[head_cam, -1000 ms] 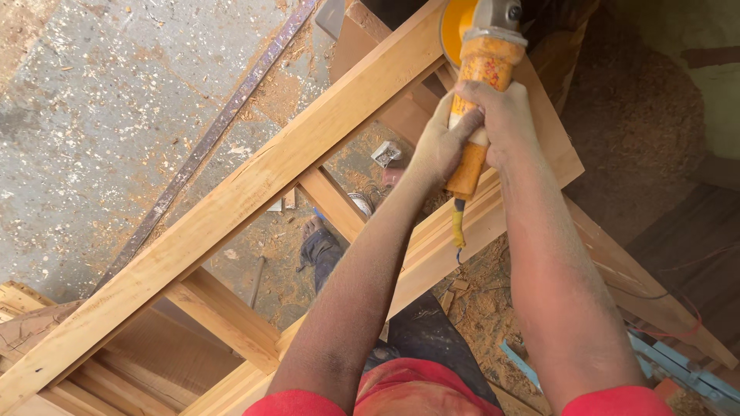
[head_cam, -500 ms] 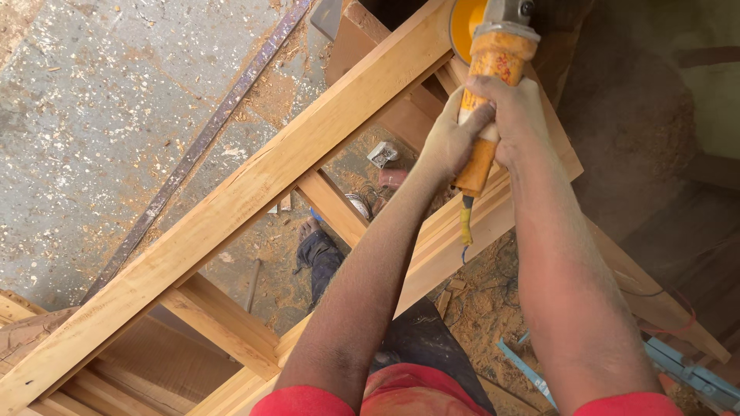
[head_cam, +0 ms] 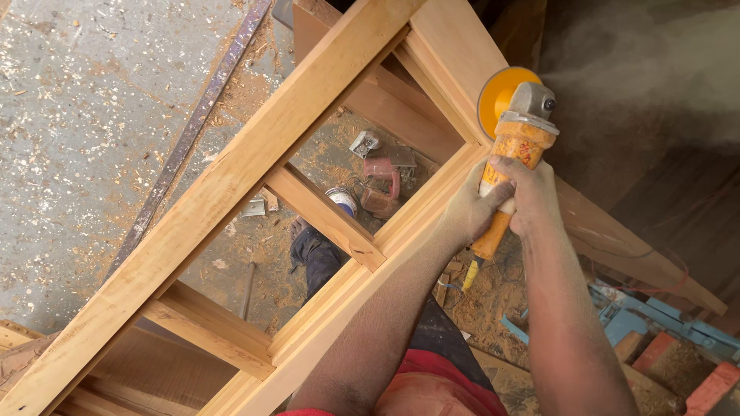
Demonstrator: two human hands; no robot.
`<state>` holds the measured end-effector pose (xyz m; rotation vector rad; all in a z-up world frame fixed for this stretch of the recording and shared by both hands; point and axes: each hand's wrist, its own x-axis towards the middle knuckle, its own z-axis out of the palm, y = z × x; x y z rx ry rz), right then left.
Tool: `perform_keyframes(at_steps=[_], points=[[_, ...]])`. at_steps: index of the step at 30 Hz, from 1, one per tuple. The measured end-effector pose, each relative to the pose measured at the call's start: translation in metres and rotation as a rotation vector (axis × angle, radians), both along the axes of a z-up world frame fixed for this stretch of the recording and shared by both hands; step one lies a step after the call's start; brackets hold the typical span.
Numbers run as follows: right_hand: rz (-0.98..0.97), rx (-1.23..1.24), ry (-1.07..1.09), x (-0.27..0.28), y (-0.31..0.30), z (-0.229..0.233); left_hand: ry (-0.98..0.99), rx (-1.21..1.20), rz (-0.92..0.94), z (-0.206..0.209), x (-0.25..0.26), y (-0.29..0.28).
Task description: The person uses a handheld angle grinder with a sanding attachment to smooth the surfaces and edges of a wooden frame.
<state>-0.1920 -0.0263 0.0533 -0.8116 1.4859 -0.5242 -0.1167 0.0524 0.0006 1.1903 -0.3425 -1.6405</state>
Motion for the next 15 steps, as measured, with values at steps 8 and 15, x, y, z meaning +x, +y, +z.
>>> perform_keyframes(at_steps=[8, 15], points=[[-0.201, 0.04, 0.042, -0.061, 0.026, -0.003, -0.329, 0.138, -0.408, 0.016, -0.036, 0.004], [-0.428, -0.033, -0.042, -0.012, 0.024, -0.009, -0.467, -0.117, -0.512, -0.02, 0.012, -0.017]])
